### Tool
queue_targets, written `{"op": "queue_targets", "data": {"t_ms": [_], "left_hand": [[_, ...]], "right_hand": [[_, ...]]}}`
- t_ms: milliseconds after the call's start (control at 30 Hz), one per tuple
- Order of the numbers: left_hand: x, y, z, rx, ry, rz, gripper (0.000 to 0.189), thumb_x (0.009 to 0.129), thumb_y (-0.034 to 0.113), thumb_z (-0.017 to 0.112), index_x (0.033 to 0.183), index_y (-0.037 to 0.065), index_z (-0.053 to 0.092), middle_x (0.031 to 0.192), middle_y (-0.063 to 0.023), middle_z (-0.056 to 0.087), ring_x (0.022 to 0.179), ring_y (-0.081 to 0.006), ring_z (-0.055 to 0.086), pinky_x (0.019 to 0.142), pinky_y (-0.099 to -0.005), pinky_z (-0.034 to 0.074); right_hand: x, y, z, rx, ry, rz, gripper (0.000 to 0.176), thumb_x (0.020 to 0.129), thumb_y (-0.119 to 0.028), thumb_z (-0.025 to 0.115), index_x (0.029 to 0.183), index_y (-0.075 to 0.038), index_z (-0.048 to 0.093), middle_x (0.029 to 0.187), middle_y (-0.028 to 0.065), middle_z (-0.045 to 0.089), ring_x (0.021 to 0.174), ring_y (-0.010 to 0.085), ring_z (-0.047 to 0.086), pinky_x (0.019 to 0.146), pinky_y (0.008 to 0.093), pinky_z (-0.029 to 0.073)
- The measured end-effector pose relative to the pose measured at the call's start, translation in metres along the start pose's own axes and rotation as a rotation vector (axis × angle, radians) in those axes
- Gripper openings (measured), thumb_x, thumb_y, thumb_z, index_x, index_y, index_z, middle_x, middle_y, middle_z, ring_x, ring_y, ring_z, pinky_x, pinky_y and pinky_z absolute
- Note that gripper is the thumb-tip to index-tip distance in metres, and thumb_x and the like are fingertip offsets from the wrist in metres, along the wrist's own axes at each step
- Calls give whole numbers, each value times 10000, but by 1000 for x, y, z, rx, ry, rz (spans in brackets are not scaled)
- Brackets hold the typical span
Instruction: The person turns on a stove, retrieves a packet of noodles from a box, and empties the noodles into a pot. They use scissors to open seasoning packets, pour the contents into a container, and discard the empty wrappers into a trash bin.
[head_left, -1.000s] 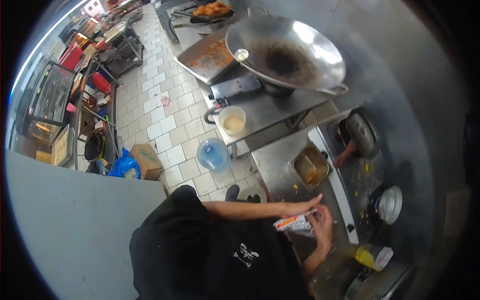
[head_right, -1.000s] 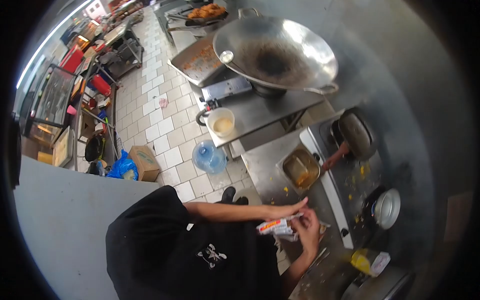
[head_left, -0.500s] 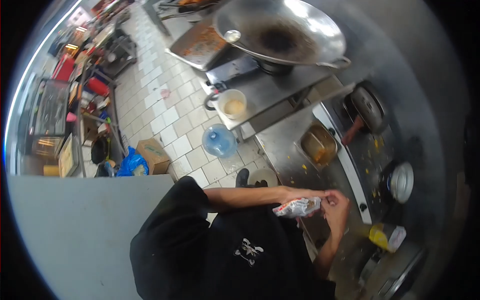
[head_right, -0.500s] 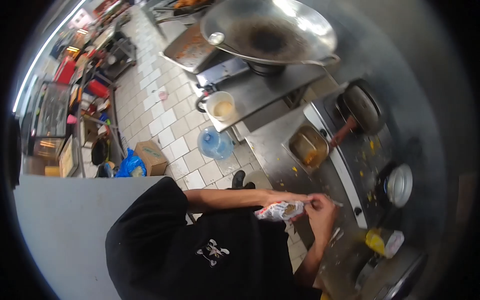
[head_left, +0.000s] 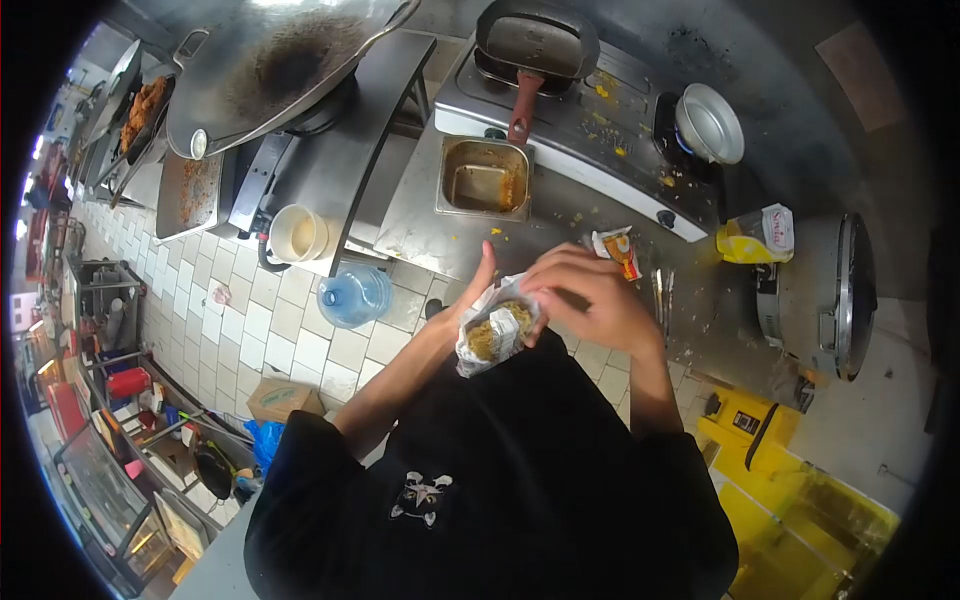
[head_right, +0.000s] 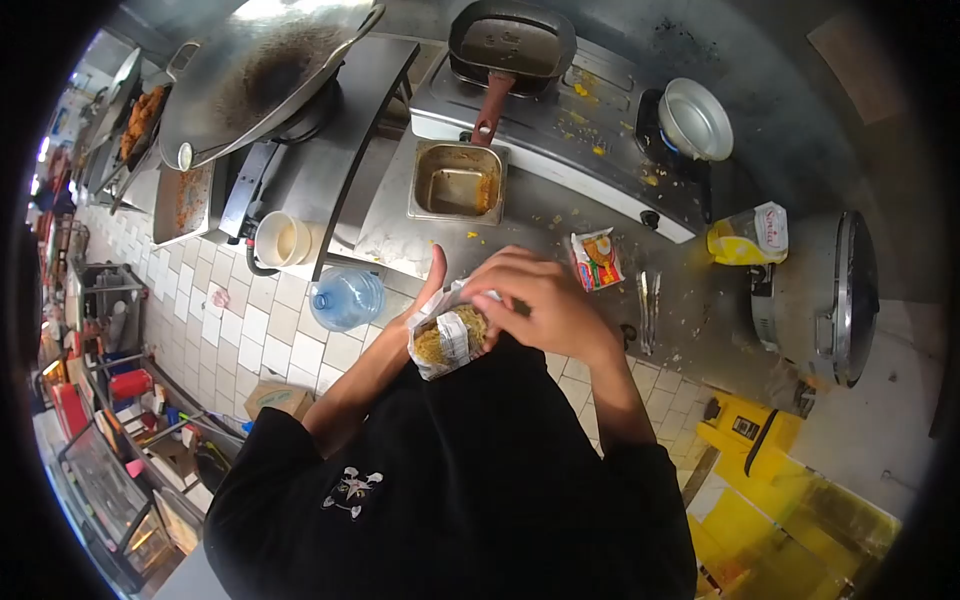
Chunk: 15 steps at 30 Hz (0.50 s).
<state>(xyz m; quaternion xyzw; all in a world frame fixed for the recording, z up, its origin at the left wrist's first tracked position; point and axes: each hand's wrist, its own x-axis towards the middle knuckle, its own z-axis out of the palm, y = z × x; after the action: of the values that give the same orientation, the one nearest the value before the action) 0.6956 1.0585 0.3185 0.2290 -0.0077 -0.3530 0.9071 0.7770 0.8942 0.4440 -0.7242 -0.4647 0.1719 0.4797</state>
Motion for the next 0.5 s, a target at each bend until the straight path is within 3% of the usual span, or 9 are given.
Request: {"op": "queue_targets", "data": {"t_ms": [133, 233, 333, 400, 433, 500], "left_hand": [[-5, -10, 0, -142, 175, -109, 1212, 654, 945, 82, 1142, -45, 582, 876, -251, 653, 857, -359, 676, 717, -379, 550], [-8, -12, -2, -51, 172, -113, 1221, 659, 946, 102, 1177, -65, 551, 930, -274, 651, 882, -374, 674, 781, -405, 548], [-9, -11, 13, 80, 211, -73, 1185, 726, 908, 96, 1243, -78, 502, 998, -280, 645, 947, -353, 662, 878, -406, 521], [-5, -18, 18, 117, 403, -44, 1151, 778, 871, 73, 1306, -75, 460, 1103, -261, 626, 1057, -317, 627, 942, -374, 491], [-7, -20, 18, 105, 354, -71, 1147, 779, 869, 68, 1326, -66, 445, 1129, -256, 618, 1073, -311, 620, 955, -372, 482], [-10, -22, 21, 79, 253, -129, 1141, 782, 866, 59, 1366, -48, 414, 1181, -246, 602, 1105, -298, 605, 983, -366, 464]], "right_hand": [[-7, 19, 11, -144, -302, 45, 124, 863, -108, 623, 929, -32, 695, 854, 93, 660, 766, 252, 621, 714, 350, 484], [-6, 4, 12, 0, -342, 339, 137, 883, -121, 599, 910, -34, 701, 846, 89, 654, 775, 238, 644, 706, 350, 485], [-4, -3, 17, -126, -326, 183, 148, 882, -150, 605, 903, -46, 708, 871, 90, 663, 781, 240, 660, 703, 356, 490], [-4, 0, 20, -200, -377, 49, 152, 873, -171, 615, 911, -62, 714, 892, 87, 670, 785, 244, 666, 705, 365, 493], [-3, 3, 21, -238, -415, -25, 154, 868, -182, 622, 918, -72, 717, 904, 85, 674, 787, 246, 668, 707, 372, 495], [-6, 7, 25, -286, -479, 20, 120, 839, -170, 628, 856, -77, 701, 817, 110, 667, 748, 265, 663, 717, 408, 494]]}}
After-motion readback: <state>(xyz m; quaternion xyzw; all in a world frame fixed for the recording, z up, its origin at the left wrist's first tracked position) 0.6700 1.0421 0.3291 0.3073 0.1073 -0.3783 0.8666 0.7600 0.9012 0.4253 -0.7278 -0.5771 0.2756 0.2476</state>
